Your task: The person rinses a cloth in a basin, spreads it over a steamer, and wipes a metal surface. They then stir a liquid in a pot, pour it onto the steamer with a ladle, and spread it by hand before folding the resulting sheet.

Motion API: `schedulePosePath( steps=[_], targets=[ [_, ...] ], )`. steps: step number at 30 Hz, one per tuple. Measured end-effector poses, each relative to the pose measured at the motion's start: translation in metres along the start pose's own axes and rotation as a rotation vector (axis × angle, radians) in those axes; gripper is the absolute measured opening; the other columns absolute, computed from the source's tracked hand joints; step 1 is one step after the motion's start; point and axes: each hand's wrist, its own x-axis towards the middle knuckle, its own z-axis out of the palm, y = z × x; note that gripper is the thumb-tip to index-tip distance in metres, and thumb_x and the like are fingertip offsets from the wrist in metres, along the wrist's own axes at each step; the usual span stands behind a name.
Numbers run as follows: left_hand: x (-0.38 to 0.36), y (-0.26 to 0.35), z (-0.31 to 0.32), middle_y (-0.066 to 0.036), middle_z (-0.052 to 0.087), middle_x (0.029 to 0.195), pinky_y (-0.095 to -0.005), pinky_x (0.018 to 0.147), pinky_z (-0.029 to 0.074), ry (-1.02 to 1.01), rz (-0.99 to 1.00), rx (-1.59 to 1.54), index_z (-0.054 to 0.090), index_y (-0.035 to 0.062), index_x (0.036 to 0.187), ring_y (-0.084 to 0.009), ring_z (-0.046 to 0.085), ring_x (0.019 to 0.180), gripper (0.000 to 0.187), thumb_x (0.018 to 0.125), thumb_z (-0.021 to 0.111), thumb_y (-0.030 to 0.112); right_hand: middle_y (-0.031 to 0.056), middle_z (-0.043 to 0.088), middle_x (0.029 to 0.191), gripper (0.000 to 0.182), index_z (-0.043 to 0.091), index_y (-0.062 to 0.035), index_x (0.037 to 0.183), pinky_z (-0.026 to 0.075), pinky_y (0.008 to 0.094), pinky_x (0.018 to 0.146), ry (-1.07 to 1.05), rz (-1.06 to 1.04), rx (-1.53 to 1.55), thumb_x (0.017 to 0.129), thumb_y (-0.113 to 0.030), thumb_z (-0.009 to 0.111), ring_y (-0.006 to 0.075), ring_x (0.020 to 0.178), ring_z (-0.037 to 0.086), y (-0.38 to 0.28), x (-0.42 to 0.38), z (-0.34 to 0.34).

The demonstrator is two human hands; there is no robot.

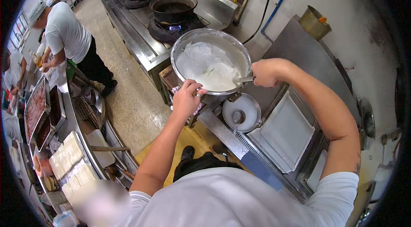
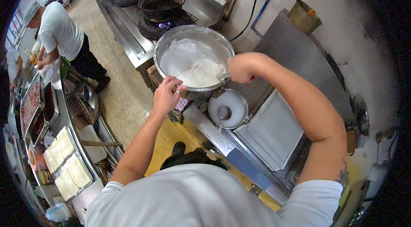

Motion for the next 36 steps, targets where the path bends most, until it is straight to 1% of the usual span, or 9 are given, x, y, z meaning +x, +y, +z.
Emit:
schedulePosePath(
  steps=[5,7,14,21,23,25,27,30,36],
  targets=[
    [-0.001,-0.004,0.002,-0.005,0.068,0.107,-0.0421,0.073,0.055,0.047,0.042,-0.049,0.075,0.0103,0.1,-0.031,0.07,0.086,0.025,0.088,0.076,0.032,0.0247,0.07,0.071,0.023,0.072,0.0077,0.077,0.056,0.0466,0.06,0.013,-0.153,0.122,0.081,-0.01,0.057,0.0338,0.061,0.071,-0.01,0.002,0.004],
    [-0.002,-0.004,0.003,-0.005,0.068,0.106,-0.042,0.072,0.055,0.048,0.04,-0.056,0.075,0.0102,0.1,-0.0309,0.07,0.085,0.024,0.088,0.077,0.031,0.0291,0.071,0.084,0.025,0.073,0.0085,0.084,0.058,0.0479,0.07,0.203,-0.244,0.099,0.081,-0.011,0.057,0.036,0.078,0.074,-0.023,0.024,0.04],
    [-0.001,0.0,0.0,-0.007,0.067,0.108,-0.0391,0.069,0.054,-0.01,-0.004,-0.049,0.074,0.0096,0.101,-0.0287,0.069,0.081,0.022,0.087,0.077,0.026,0.0296,0.071,0.088,0.026,0.068,0.0131,0.101,0.062,0.0441,0.068,0.666,0.121,-0.016,0.088,-0.009,0.059,0.0367,0.091,0.075,-0.073,0.041,0.123],
    [0.0,-0.004,0.004,-0.006,0.068,0.106,-0.0375,0.068,0.054,0.045,0.062,-0.027,0.074,0.0101,0.101,-0.0268,0.068,0.078,0.023,0.086,0.078,0.028,0.0201,0.075,0.099,0.024,0.076,0.0004,0.097,0.06,0.0446,0.073,0.251,0.077,0.012,0.074,-0.006,0.071,0.0323,0.082,0.075,-0.018,0.008,0.048],
    [0.0,-0.003,0.004,-0.005,0.068,0.106,-0.0375,0.068,0.054,0.037,0.043,-0.016,0.074,0.0106,0.101,-0.0266,0.068,0.079,0.024,0.087,0.078,0.029,0.0232,0.074,0.097,0.03,0.074,0.006,0.1,0.058,0.0445,0.069,-0.241,-0.073,-0.357,0.072,-0.005,0.07,0.0325,0.076,0.074,-0.008,0.019,0.006],
    [-0.001,-0.003,0.005,-0.005,0.068,0.107,-0.0376,0.068,0.054,0.04,0.038,-0.005,0.074,0.0111,0.101,-0.0264,0.068,0.079,0.024,0.087,0.078,0.03,0.0112,0.067,0.071,0.016,0.07,0.0014,0.085,0.048,0.0427,0.051,-0.163,0.148,0.289,0.088,-0.013,0.063,0.0241,0.054,0.06,0.006,0.021,-0.002],
    [-0.001,-0.004,0.007,-0.005,0.068,0.107,-0.0379,0.068,0.054,0.059,0.046,0.001,0.074,0.0116,0.101,-0.0262,0.068,0.077,0.025,0.087,0.077,0.032,0.0043,0.057,0.064,0.025,0.062,-0.0019,0.077,0.037,0.0348,0.041,-0.142,0.109,0.514,0.093,-0.021,0.061,0.0152,0.046,0.049,0.008,0.015,-0.002],
    [-0.001,0.0,0.005,-0.004,0.067,0.11,-0.0418,0.076,0.055,-0.012,-0.057,-0.007,0.075,0.0121,0.103,-0.0304,0.069,0.092,0.027,0.087,0.076,0.035,0.0029,0.055,0.061,0.028,0.06,-0.0035,0.074,0.034,0.0341,0.04,-0.121,0.082,0.664,0.095,-0.022,0.061,0.0132,0.045,0.046,0.0,0.024,0.021],
    [-0.002,0.0,0.006,-0.004,0.068,0.111,-0.038,0.07,0.054,0.009,-0.009,0.018,0.074,0.0121,0.103,-0.0263,0.068,0.077,0.026,0.088,0.077,0.033,0.0038,0.057,0.061,0.027,0.064,-0.0032,0.079,0.033,0.0329,0.037,0.065,0.056,1.184,0.098,-0.022,0.06,0.0132,0.041,0.046,-0.014,0.045,0.088]
  ],
)
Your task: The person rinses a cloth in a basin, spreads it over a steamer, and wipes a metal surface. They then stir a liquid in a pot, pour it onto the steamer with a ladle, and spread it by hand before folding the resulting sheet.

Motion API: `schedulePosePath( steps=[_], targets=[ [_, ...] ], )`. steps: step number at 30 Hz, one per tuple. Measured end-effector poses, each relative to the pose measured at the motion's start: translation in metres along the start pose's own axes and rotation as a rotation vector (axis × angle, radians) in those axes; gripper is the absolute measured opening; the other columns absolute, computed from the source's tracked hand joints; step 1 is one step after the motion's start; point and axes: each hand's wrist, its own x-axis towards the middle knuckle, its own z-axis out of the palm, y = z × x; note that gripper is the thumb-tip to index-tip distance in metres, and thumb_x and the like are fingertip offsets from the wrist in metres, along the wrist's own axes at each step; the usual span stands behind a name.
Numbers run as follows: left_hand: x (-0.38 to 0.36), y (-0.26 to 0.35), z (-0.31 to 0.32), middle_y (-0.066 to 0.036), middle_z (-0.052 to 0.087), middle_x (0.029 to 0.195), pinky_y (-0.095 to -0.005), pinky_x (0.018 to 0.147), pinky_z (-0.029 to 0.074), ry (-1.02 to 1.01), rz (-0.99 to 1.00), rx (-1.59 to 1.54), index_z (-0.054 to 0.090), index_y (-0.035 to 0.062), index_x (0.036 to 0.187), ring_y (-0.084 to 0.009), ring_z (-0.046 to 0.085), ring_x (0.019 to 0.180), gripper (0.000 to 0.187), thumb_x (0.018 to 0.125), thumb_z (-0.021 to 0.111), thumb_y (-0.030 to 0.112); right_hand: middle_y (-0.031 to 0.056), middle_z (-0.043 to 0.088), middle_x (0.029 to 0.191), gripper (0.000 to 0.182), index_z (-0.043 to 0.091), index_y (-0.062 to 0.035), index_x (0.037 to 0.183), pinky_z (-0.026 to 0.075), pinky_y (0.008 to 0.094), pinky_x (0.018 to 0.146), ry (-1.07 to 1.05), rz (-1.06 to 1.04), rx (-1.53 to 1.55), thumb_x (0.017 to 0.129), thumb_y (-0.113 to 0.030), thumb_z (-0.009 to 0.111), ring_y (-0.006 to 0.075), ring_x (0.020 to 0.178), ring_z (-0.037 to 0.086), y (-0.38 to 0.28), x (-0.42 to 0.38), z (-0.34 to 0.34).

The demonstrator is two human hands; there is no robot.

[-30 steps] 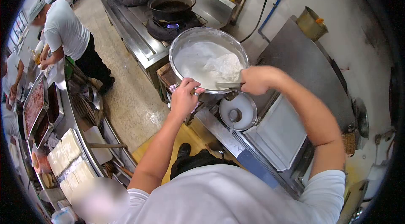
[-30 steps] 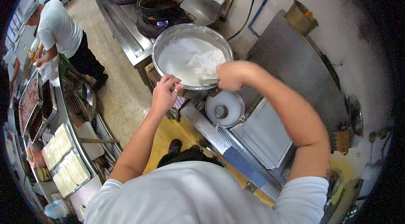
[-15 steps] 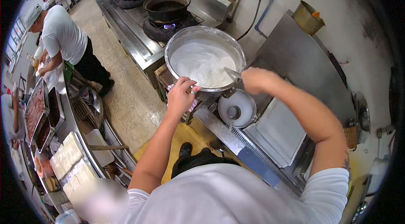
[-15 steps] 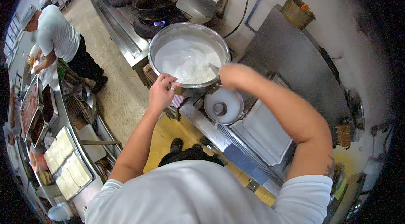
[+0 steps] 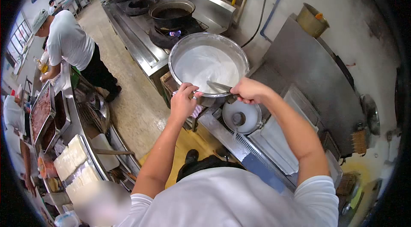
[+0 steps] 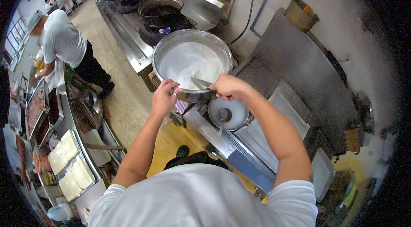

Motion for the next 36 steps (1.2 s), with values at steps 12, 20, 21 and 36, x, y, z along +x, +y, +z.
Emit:
schedulePosePath(
  steps=[12,20,21,36],
  targets=[
    [0.0,0.006,0.005,-0.008,0.069,0.112,-0.0359,0.067,0.054,0.042,0.018,0.025,0.075,0.0095,0.104,-0.0233,0.068,0.074,0.022,0.088,0.078,0.025,0.0009,0.052,0.059,0.03,0.062,-0.001,0.081,0.031,0.03,0.037,0.145,-0.225,0.532,0.102,-0.022,0.056,0.0096,0.041,0.044,0.068,-0.045,0.035],
    [-0.001,0.015,0.008,-0.008,0.069,0.117,-0.0396,0.085,0.055,0.007,-0.071,0.039,0.075,0.0082,0.105,-0.0311,0.07,0.1,0.027,0.089,0.076,0.029,0.0084,0.059,0.066,0.022,0.068,-0.0002,0.103,0.044,0.0357,0.056,0.436,-0.445,0.282,0.099,-0.019,0.058,0.0172,0.057,0.055,0.124,-0.062,0.051],
    [-0.001,0.018,0.009,-0.008,0.069,0.118,-0.0398,0.086,0.055,0.008,-0.076,0.054,0.075,0.0072,0.105,-0.0312,0.07,0.101,0.027,0.089,0.076,0.029,0.0127,0.061,0.066,0.021,0.067,0.0,0.102,0.048,0.0391,0.061,0.485,-0.475,0.255,0.098,-0.019,0.059,0.022,0.061,0.06,0.129,-0.067,0.053],
    [0.026,0.175,0.123,-0.016,0.056,0.144,-0.0538,0.11,0.041,-0.381,0.876,-0.245,0.069,0.0075,0.084,-0.0424,0.047,0.136,0.018,0.07,0.079,0.006,0.0182,0.067,0.119,0.062,0.033,0.0049,0.154,0.056,0.0281,0.062,0.188,-0.603,1.034,0.106,-0.029,0.053,0.0155,0.078,0.067,0.172,-0.145,0.042]
  ],
)
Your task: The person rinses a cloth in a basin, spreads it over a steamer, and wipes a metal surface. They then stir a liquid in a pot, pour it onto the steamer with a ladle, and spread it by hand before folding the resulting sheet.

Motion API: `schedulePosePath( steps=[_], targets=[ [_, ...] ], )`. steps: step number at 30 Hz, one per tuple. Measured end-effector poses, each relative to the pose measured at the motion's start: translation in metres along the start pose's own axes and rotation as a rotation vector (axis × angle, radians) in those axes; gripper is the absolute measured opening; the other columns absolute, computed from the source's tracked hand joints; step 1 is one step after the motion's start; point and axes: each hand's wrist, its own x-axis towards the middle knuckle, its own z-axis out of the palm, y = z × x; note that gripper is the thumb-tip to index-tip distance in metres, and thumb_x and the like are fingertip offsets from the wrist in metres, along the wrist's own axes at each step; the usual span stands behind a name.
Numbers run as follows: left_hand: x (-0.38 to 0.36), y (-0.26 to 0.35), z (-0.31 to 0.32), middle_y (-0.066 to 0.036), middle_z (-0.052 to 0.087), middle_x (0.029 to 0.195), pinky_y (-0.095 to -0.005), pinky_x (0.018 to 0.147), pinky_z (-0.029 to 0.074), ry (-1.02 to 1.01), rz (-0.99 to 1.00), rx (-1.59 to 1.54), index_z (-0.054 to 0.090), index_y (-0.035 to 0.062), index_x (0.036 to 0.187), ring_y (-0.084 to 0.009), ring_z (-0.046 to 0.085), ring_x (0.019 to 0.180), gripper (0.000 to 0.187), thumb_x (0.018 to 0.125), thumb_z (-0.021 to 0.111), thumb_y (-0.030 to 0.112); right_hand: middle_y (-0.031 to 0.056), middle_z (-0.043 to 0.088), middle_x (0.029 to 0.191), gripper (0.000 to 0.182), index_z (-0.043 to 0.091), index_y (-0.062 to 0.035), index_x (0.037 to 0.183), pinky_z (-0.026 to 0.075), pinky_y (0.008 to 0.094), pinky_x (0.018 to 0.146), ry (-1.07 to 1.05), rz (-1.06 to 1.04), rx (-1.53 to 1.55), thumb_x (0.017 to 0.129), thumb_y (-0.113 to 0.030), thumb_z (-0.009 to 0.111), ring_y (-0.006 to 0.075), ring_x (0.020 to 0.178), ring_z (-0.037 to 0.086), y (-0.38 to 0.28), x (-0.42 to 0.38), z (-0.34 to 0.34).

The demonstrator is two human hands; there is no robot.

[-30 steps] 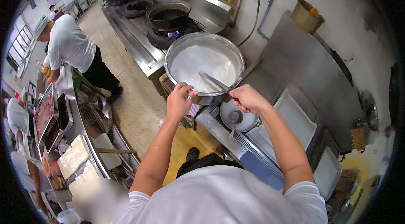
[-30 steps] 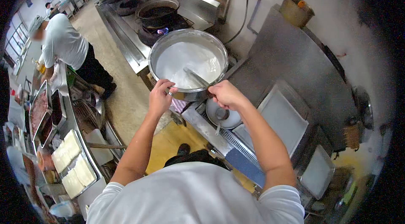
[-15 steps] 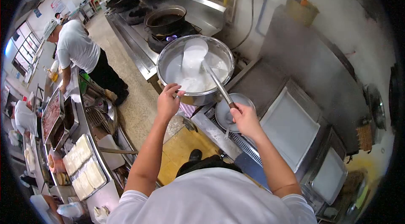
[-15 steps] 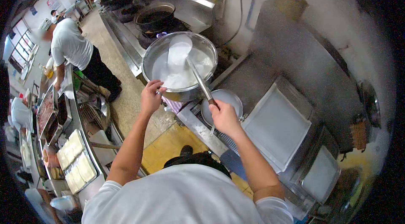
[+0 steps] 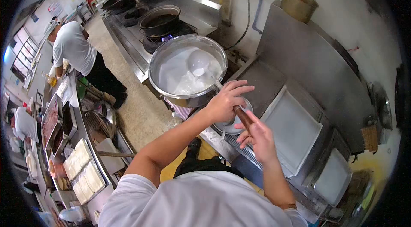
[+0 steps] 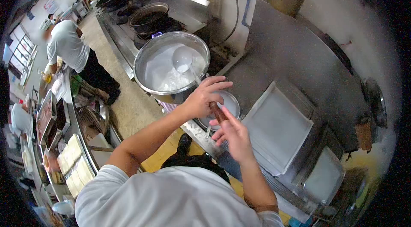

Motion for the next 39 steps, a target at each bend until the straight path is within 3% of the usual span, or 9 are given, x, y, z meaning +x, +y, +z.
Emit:
schedulePosePath(
  steps=[4,8,14,23,26,29,32,35,39],
  targets=[
    [0.014,-0.012,-0.016,-0.016,0.063,0.137,-0.0532,0.109,0.043,0.093,-0.026,-0.132,0.063,0.0057,0.074,-0.0437,0.05,0.135,0.017,0.069,0.078,0.002,0.0199,0.068,0.118,0.057,0.042,0.0041,0.149,0.058,0.0309,0.061,-0.078,0.147,0.431,0.107,-0.033,0.05,0.0198,0.083,0.068,0.031,0.026,-0.031],
    [0.028,-0.015,-0.042,-0.015,0.064,0.137,-0.0515,0.108,0.044,0.251,-0.143,-0.342,0.063,0.0057,0.075,-0.0434,0.051,0.135,0.017,0.069,0.076,-0.003,0.0202,0.072,0.107,0.056,0.061,0.0063,0.13,0.059,0.0405,0.072,0.216,0.347,-0.699,0.096,-0.038,0.061,0.0288,0.089,0.071,0.151,0.068,-0.062],
    [0.047,-0.042,-0.078,-0.017,0.07,0.127,-0.0378,0.108,0.044,0.401,-0.443,-0.558,0.064,-0.0001,0.077,-0.0323,0.061,0.126,0.025,0.073,0.045,-0.016,0.0264,0.07,0.113,0.05,0.071,0.0023,0.114,0.053,0.0496,0.095,0.164,0.442,-1.497,0.093,-0.043,0.062,0.0425,0.104,0.068,0.237,0.097,-0.051],
    [0.05,-0.212,-0.11,-0.019,0.065,0.134,-0.0438,0.094,0.054,0.829,-0.689,-1.029,0.057,0.0028,0.077,-0.0336,0.061,0.124,0.026,0.08,0.045,-0.02,0.0245,0.072,0.103,0.047,0.073,0.0011,0.11,0.055,0.0504,0.09,0.367,0.565,-1.475,0.093,-0.042,0.065,0.0427,0.101,0.069,0.254,0.123,-0.018],
    [0.037,-0.255,-0.117,-0.02,0.063,0.136,-0.0449,0.086,0.056,0.921,-0.732,-1.046,0.054,0.0046,0.077,-0.0339,0.06,0.126,0.026,0.082,0.043,-0.019,0.0238,0.072,0.093,0.032,0.073,0.0016,0.103,0.056,0.0495,0.086,0.502,0.531,-1.212,0.092,-0.028,0.067,0.0442,0.095,0.07,0.266,0.125,-0.025],
    [0.03,-0.268,-0.136,-0.019,0.064,0.135,-0.0451,0.082,0.057,0.997,-0.771,-1.02,0.052,0.0055,0.076,-0.0337,0.061,0.125,0.027,0.083,0.04,-0.018,0.019,0.07,0.08,0.017,0.072,0.0013,0.094,0.056,0.0443,0.076,0.704,0.384,-0.947,0.089,-0.013,0.064,0.0369,0.083,0.071,0.322,0.125,-0.067],
    [0.017,-0.287,-0.154,-0.023,0.059,0.138,-0.0495,0.084,0.058,1.064,-0.753,-1.057,0.05,0.0036,0.079,-0.0396,0.062,0.122,0.027,0.081,0.036,-0.019,0.0079,0.063,0.073,0.011,0.065,-0.0001,0.085,0.049,0.0358,0.054,0.816,0.273,-0.26,0.085,0.002,0.055,0.0184,0.062,0.06,0.287,0.128,-0.05],
    [0.002,-0.287,-0.177,-0.028,0.055,0.139,-0.0546,0.09,0.058,1.092,-0.714,-1.059,0.049,0.0016,0.08,-0.0452,0.062,0.119,0.025,0.081,0.035,-0.02,0.0049,0.059,0.07,0.007,0.063,-0.0032,0.087,0.039,0.0319,0.045,0.9,0.183,-0.395,0.089,-0.003,0.056,0.0161,0.056,0.053,0.254,0.141,-0.061],
    [-0.021,-0.286,-0.199,-0.031,0.055,0.137,-0.0575,0.09,0.06,1.177,-0.683,-1.033,0.049,0.0011,0.08,-0.0478,0.067,0.109,0.024,0.081,0.036,-0.02,0.0016,0.056,0.068,0.013,0.062,-0.0061,0.088,0.032,0.0262,0.041,0.866,0.111,-0.322,0.095,-0.017,0.06,0.0104,0.053,0.047,0.125,0.176,-0.024]
  ],
)
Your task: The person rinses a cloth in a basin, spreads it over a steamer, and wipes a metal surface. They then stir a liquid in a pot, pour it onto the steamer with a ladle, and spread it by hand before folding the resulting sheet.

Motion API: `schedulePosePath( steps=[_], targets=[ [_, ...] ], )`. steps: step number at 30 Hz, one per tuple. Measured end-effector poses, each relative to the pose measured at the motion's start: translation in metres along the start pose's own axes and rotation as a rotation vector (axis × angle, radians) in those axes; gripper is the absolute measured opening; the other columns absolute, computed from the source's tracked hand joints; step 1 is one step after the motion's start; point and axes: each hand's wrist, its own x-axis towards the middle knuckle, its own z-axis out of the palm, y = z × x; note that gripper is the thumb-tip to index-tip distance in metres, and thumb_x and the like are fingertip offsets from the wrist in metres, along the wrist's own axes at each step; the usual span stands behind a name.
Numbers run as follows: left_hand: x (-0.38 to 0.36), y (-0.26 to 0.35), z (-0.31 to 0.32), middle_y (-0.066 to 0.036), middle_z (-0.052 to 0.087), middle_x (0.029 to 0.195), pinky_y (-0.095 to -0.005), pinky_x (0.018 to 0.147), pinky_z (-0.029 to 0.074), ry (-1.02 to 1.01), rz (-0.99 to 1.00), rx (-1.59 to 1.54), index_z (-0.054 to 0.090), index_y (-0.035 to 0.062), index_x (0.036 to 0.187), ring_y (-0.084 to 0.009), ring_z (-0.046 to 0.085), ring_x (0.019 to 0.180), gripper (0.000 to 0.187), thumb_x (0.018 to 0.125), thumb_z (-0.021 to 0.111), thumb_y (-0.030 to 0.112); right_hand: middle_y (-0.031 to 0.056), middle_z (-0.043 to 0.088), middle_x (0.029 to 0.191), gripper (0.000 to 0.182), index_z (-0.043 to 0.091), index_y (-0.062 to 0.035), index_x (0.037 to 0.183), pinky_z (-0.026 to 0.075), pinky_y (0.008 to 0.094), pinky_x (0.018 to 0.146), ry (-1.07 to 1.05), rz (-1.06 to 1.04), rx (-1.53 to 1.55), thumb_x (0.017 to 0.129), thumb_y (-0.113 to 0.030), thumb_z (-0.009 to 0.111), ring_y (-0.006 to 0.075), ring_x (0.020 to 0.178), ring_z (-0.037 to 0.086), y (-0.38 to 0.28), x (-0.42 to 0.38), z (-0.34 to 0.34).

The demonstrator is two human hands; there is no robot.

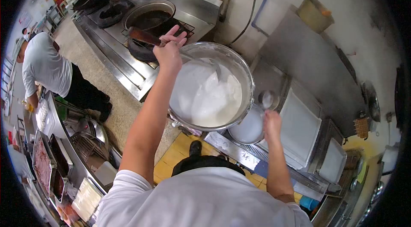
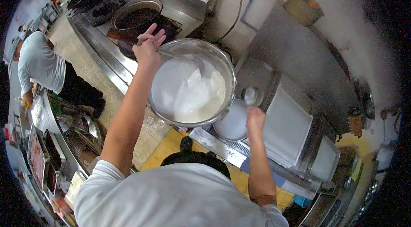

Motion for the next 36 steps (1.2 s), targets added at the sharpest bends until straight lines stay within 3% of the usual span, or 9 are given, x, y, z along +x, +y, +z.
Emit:
schedulePosePath(
  steps=[4,7,10,13,18,22,25,30,36],
  targets=[
    [-0.01,0.022,-0.025,-0.032,0.057,0.133,-0.0545,0.088,0.062,0.021,0.07,0.035,0.049,0.0004,0.077,-0.0462,0.069,0.103,0.024,0.081,0.038,-0.021,-0.0006,0.056,0.068,0.016,0.066,-0.0044,0.097,0.04,0.0245,0.046,-0.194,-0.162,0.165,0.096,-0.019,0.059,0.0077,0.055,0.05,-0.124,-0.021,0.038],
    [-0.025,0.035,-0.047,-0.031,0.059,0.13,-0.0523,0.094,0.06,0.024,0.112,0.027,0.049,0.0004,0.079,-0.0432,0.07,0.104,0.024,0.083,0.041,-0.022,0.0099,0.067,0.074,0.016,0.066,0.0003,0.093,0.051,0.0329,0.058,-0.279,-0.339,-0.176,0.095,-0.015,0.061,0.0195,0.063,0.063,-0.155,-0.008,0.078],
    [-0.049,0.05,-0.063,-0.03,0.06,0.128,-0.0535,0.096,0.059,0.027,0.135,0.084,0.049,0.0005,0.079,-0.043,0.07,0.105,0.023,0.082,0.041,-0.021,0.0245,0.072,0.091,0.016,0.067,0.0041,0.092,0.056,0.046,0.074,-0.276,-0.757,-0.865,0.092,-0.007,0.057,0.0381,0.081,0.071,-0.166,0.005,0.119],
    [-0.07,0.055,-0.083,-0.03,0.059,0.126,-0.0563,0.096,0.058,-0.039,0.179,0.132,0.047,0.0016,0.08,-0.0453,0.069,0.106,0.025,0.081,0.038,-0.022,0.0311,0.069,0.099,0.016,0.069,0.0044,0.093,0.054,0.0527,0.085,-0.343,-0.82,-1.07,0.087,-0.001,0.055,0.0482,0.096,0.067,-0.146,0.028,0.165],
    [-0.112,0.062,-0.095,-0.03,0.059,0.125,-0.0595,0.103,0.052,-0.135,0.248,0.243,0.048,0.0003,0.081,-0.0451,0.066,0.113,0.027,0.081,0.036,-0.024,0.029,0.071,0.098,0.018,0.071,0.0044,0.096,0.057,0.0492,0.088,-0.31,-0.833,-1.298,0.088,-0.002,0.057,0.0439,0.098,0.07,-0.121,0.052,0.217],
    [-0.137,0.066,-0.09,-0.024,0.061,0.125,-0.0505,0.11,0.048,-0.125,0.214,0.267,0.054,-0.0024,0.085,-0.0391,0.062,0.121,0.029,0.079,0.037,-0.026,0.0294,0.069,0.108,0.021,0.065,0.0087,0.106,0.057,0.0516,0.087,-0.326,-0.862,-1.361,0.088,0.001,0.056,0.043,0.103,0.068,-0.106,0.064,0.236],
    [-0.146,0.058,-0.092,-0.024,0.061,0.126,-0.0529,0.111,0.046,-0.137,0.237,0.39,0.056,-0.0025,0.084,-0.0368,0.06,0.123,0.025,0.08,0.042,-0.023,0.0309,0.07,0.102,0.019,0.067,0.0092,0.1,0.057,0.0508,0.087,-0.3,-0.892,-1.359,0.086,0.002,0.057,0.0432,0.098,0.07,-0.094,0.069,0.247],
    [-0.159,0.053,-0.093,-0.022,0.059,0.132,-0.0526,0.114,0.043,-0.17,0.212,0.56,0.058,-0.0018,0.084,-0.0347,0.057,0.127,0.023,0.08,0.046,-0.021,0.0276,0.072,0.105,0.021,0.072,0.0053,0.102,0.059,0.0469,0.088,-0.468,-0.785,-1.376,0.087,-0.002,0.059,0.0416,0.103,0.071,-0.076,0.066,0.264],
    [-0.164,0.05,-0.094,-0.018,0.059,0.133,-0.0371,0.099,0.05,-0.128,0.163,0.537,0.06,0.0013,0.088,-0.0268,0.059,0.12,0.018,0.084,0.054,-0.015,0.028,0.071,0.107,0.024,0.074,0.004,0.101,0.058,0.0465,0.088,-0.517,-0.551,-1.262,0.088,-0.008,0.059,0.0427,0.102,0.07,-0.063,0.058,0.265]
  ],
)
